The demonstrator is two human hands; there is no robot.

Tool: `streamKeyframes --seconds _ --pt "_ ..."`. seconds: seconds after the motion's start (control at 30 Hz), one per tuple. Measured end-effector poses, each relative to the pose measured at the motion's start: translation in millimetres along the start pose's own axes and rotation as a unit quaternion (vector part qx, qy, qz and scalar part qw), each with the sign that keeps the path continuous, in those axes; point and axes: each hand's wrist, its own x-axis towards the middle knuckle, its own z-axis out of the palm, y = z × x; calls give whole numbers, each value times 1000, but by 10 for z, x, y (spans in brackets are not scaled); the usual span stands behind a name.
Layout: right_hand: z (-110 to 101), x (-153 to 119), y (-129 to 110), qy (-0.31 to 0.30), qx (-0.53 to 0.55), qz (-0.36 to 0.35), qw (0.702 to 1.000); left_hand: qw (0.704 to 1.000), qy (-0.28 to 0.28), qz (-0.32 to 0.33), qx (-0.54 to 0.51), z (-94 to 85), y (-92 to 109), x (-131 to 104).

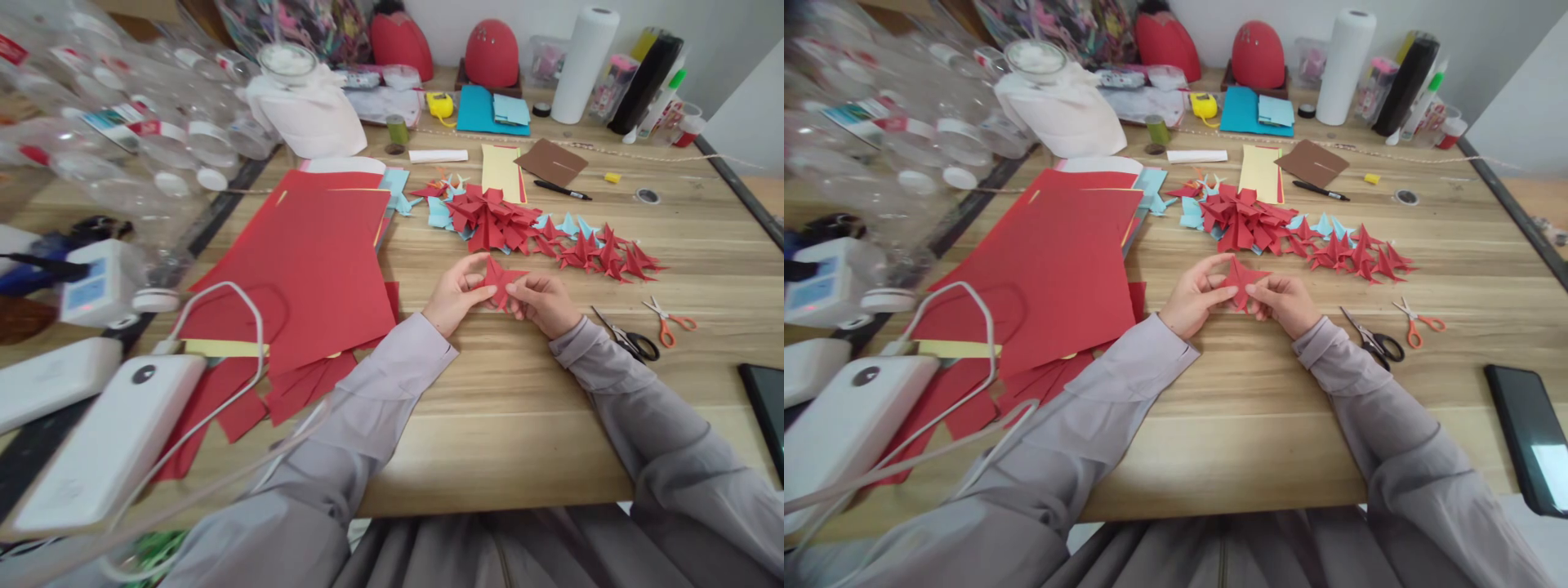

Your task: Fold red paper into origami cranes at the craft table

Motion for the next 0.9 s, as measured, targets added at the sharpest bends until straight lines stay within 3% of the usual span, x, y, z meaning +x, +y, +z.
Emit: streamKeyframes --seconds 0.37,0.6,0.73,0.9 --pt "-17 14 -11 6 40 20 999 992 -27 102 69 -26 -2 -5" --pt "-15 3 -10 -3 35 19 999 982 -8 133 134 1 -5 -11" --pt "-23 8 -7 -4 36 29 999 984 7 114 140 9 -6 -19" --pt "-34 25 29 6 30 24 999 994 3 78 73 34 1 -25"
